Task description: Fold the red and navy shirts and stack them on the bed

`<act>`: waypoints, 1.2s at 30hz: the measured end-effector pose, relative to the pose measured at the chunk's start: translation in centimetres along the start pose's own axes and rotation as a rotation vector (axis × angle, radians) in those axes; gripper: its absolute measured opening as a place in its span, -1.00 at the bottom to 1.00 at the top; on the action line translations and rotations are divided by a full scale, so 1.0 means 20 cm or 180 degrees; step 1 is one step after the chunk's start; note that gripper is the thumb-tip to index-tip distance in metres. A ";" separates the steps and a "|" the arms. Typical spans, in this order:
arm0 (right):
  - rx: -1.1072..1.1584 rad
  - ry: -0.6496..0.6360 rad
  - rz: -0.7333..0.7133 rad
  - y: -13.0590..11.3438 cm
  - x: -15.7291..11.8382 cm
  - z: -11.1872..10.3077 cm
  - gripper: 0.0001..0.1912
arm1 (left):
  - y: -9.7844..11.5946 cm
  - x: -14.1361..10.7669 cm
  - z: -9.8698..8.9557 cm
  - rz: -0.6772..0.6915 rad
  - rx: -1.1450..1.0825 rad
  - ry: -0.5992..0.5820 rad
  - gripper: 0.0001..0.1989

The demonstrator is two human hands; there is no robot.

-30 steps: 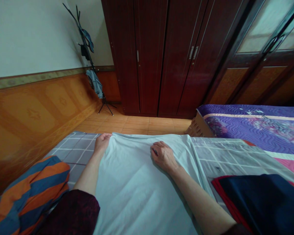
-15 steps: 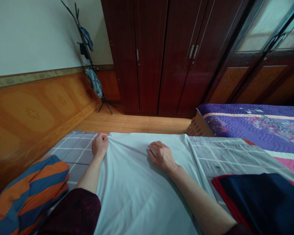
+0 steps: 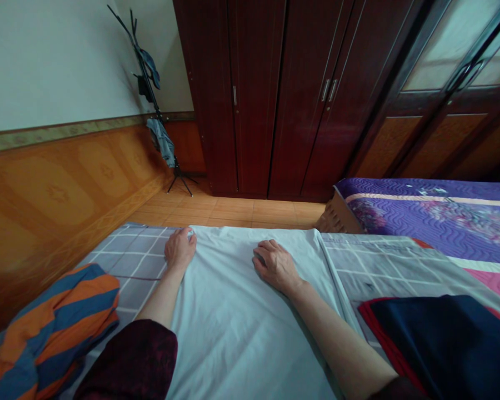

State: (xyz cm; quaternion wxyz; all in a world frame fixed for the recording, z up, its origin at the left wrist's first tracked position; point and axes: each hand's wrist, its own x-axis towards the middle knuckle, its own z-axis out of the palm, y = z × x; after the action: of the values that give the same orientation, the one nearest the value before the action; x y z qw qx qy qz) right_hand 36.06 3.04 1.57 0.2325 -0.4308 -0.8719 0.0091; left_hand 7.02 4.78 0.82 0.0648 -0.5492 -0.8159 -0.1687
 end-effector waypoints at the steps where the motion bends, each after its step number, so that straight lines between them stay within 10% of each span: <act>1: -0.0001 0.0025 0.0010 0.01 0.00 0.01 -0.87 | 0.00 0.00 0.00 -0.0020 0.0022 -0.0012 -0.66; 16: -0.0318 -0.0007 0.0124 -0.02 -0.02 -0.01 -0.71 | -0.09 -0.39 -0.29 0.0973 0.0575 -0.0968 -0.41; 24: -0.0442 -0.0134 0.0305 -0.04 -0.01 -0.02 -0.70 | -0.43 -0.72 -0.43 0.0683 0.0515 -0.1034 -0.51; 36: -0.0598 -0.0555 0.0604 0.00 -0.12 -0.07 -0.52 | -0.46 -0.74 -0.49 0.0350 -0.0649 -0.1411 -0.80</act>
State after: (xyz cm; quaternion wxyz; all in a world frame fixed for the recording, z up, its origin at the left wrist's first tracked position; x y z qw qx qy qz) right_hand 38.03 0.95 1.88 0.1127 -0.5286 -0.8413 -0.0132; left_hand 3.43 -14.66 3.80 -0.1624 -0.6200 -0.7579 -0.1218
